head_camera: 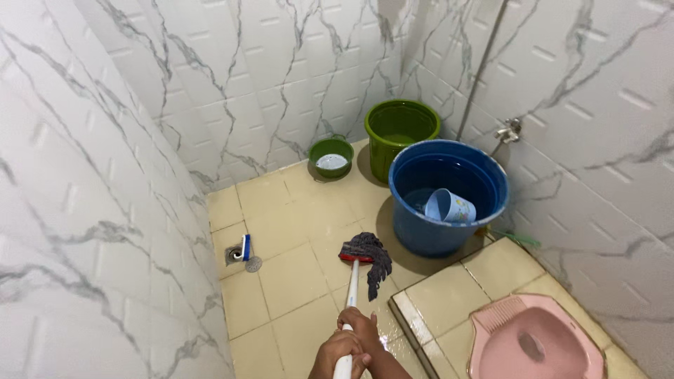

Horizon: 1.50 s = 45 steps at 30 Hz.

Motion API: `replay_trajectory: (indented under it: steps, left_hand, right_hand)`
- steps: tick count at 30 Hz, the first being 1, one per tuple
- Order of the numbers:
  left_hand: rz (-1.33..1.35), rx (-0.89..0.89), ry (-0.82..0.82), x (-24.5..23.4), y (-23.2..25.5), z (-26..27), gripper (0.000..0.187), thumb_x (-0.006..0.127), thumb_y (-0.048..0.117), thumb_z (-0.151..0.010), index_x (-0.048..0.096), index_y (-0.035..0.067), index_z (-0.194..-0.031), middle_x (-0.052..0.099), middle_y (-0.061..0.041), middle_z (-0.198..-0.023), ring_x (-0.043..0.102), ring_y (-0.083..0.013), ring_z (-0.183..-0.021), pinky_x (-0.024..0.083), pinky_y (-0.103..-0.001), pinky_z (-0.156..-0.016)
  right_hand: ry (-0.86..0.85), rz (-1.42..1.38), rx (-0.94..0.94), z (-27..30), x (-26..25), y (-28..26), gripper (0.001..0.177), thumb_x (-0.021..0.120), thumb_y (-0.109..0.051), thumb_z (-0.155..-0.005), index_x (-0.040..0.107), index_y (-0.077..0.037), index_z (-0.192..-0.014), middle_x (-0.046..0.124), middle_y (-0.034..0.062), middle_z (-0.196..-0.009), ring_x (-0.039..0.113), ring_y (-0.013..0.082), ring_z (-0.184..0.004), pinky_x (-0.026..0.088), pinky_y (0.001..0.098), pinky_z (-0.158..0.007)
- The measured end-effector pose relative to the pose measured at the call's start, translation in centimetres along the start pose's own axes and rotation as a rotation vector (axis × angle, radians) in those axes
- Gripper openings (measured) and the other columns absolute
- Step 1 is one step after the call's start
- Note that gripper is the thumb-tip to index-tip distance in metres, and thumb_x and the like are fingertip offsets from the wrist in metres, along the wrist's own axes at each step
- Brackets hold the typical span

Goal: The person mops the tiled floor of a bathroom using a mop, moving the mop head back and forth across the wet surface around a pink squat toilet and near several buckets.

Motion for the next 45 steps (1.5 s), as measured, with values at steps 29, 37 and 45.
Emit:
replay_trajectory:
  steps: [29, 37, 45]
  left_hand:
    - [0.035, 0.036, 0.003, 9.1, 3.4, -1.9, 0.032, 0.082, 0.007, -0.085, 0.056, 0.006, -0.066, 0.058, -0.01, -0.064, 0.063, -0.0239, -0.064, 0.053, -0.037, -0.078]
    - [0.07, 0.004, -0.077, 8.5, 7.7, 3.6, 0.028, 0.082, 0.011, -0.085, 0.059, 0.005, -0.069, 0.062, -0.009, -0.069, 0.064, -0.0224, -0.07, 0.052, -0.035, -0.07]
    - [0.139, 0.022, -0.216, 10.9, 2.1, 3.6, 0.04, 0.075, 0.03, -0.096, 0.057, 0.005, -0.07, 0.058, -0.012, -0.068, 0.064, -0.0253, -0.072, 0.05, -0.038, -0.081]
  right_hand:
    - [-0.006, -0.164, -0.03, 4.4, -8.6, 3.5, 0.002, 0.069, -0.003, -0.081, 0.068, -0.002, -0.081, 0.069, 0.0114, -0.094, 0.071, 0.0226, -0.089, 0.055, 0.0326, -0.084]
    - [0.034, 0.091, 0.152, 11.9, -7.2, 0.7, 0.011, 0.07, -0.015, -0.08, 0.071, -0.006, -0.086, 0.072, 0.0105, -0.09, 0.072, 0.0238, -0.088, 0.056, 0.0333, -0.078]
    - [-0.011, -0.117, -0.014, 11.3, -8.6, 2.9, 0.01, 0.066, -0.01, -0.08, 0.064, -0.002, -0.085, 0.064, 0.0096, -0.09, 0.066, 0.0202, -0.089, 0.052, 0.0311, -0.083]
Point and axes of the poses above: each hand's wrist, its own z-axis away from the middle knuckle, its own x-axis out of the palm, y = z × x, the point moved 2 cm from there along -z, towards the middle knuckle
